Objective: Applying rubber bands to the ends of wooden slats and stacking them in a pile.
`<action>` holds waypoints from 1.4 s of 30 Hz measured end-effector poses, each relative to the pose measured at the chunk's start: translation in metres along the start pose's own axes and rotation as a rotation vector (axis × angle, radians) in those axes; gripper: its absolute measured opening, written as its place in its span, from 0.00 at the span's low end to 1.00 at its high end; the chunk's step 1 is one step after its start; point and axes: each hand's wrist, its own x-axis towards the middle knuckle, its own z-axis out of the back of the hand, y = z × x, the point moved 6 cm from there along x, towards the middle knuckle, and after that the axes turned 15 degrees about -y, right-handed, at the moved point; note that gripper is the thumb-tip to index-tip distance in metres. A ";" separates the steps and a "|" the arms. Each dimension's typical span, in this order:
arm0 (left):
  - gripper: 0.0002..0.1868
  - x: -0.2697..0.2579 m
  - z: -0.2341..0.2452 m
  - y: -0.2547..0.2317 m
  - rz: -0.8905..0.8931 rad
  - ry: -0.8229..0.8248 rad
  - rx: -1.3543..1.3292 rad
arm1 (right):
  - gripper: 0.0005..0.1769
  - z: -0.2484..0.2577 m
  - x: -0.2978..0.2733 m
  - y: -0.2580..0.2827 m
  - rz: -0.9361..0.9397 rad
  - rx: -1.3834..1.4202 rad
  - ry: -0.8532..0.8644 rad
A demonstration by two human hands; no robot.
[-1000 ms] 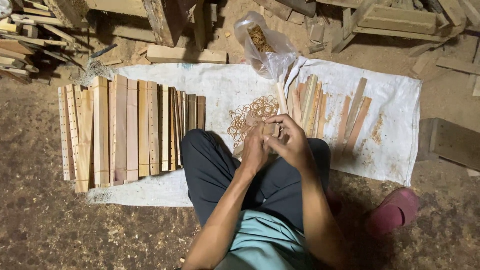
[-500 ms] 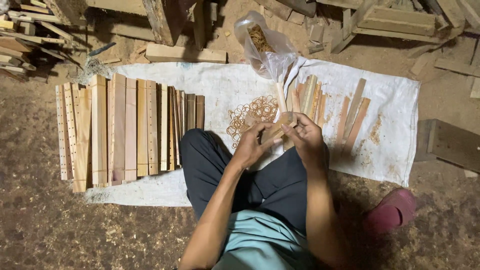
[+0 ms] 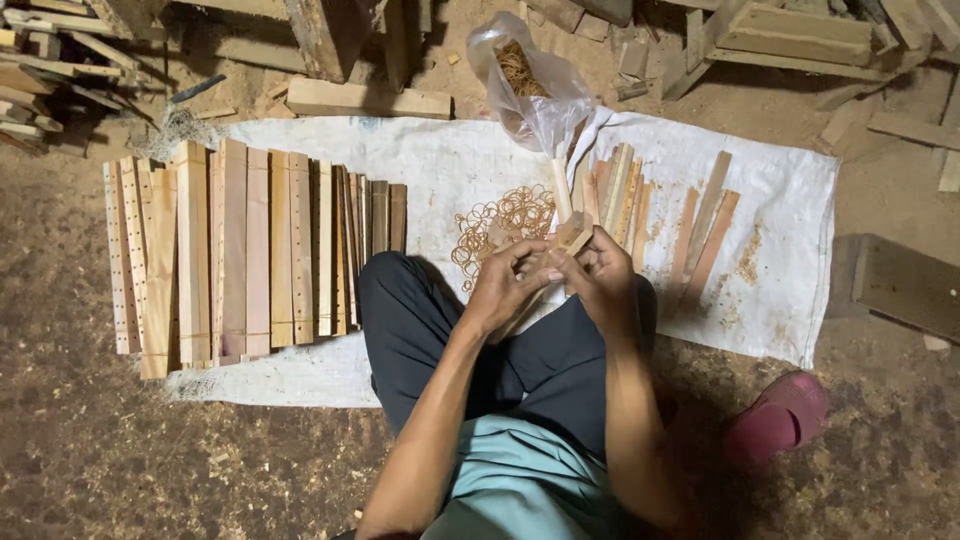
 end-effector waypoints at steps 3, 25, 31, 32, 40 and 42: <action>0.27 -0.006 -0.002 -0.015 -0.004 -0.010 0.014 | 0.22 -0.005 0.000 0.012 -0.097 0.097 -0.147; 0.32 -0.042 0.127 -0.024 0.136 -0.410 0.449 | 0.19 -0.160 0.012 -0.068 -0.267 0.179 0.186; 0.21 -0.048 0.191 -0.059 0.050 -0.685 0.623 | 0.16 -0.252 -0.011 -0.039 -0.299 0.137 0.272; 0.22 -0.051 0.205 -0.056 0.071 -0.742 0.667 | 0.20 -0.271 -0.017 -0.035 -0.295 0.135 0.329; 0.28 -0.074 0.305 -0.093 -0.008 -0.996 0.932 | 0.30 -0.399 -0.060 -0.016 -0.348 0.249 0.565; 0.26 -0.072 0.324 -0.100 0.006 -1.035 0.989 | 0.31 -0.425 -0.062 -0.027 -0.340 0.237 0.589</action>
